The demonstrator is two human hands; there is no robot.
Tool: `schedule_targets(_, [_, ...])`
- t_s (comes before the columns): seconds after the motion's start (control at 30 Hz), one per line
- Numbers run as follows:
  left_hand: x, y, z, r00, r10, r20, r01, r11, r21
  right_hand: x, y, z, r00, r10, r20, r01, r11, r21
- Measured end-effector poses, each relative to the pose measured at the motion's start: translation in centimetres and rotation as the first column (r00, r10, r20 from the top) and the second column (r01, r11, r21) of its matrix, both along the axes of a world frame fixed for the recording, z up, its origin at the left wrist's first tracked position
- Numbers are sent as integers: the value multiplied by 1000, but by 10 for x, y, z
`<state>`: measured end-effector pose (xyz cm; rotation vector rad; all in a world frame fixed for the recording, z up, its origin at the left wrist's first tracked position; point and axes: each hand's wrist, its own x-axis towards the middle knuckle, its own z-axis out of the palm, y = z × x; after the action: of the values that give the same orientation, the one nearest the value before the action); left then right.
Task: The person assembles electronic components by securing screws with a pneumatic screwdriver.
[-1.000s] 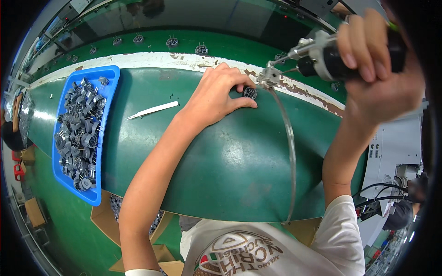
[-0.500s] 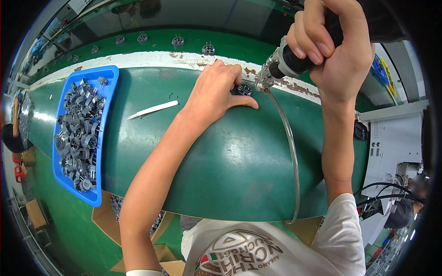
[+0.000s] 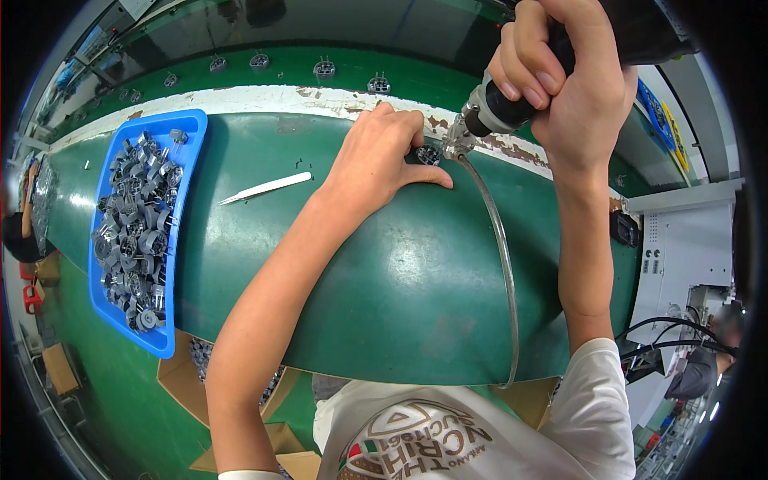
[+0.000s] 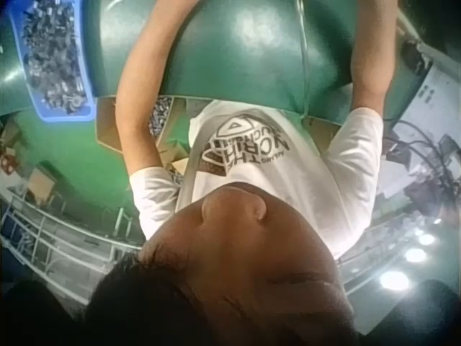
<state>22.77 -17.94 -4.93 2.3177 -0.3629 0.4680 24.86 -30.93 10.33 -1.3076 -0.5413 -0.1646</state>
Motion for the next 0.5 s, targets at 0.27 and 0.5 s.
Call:
schedule_targets(0.27, [9,-2,-3,1000,-13,18,13,1000,10,19,-3,-2,996,84,-17,-85,996,-17])
schedule_targets(0.5, [2,9,-1,1000,-5,2,5,991,137,49,-41,-24,950,302,76,-300,953,-47])
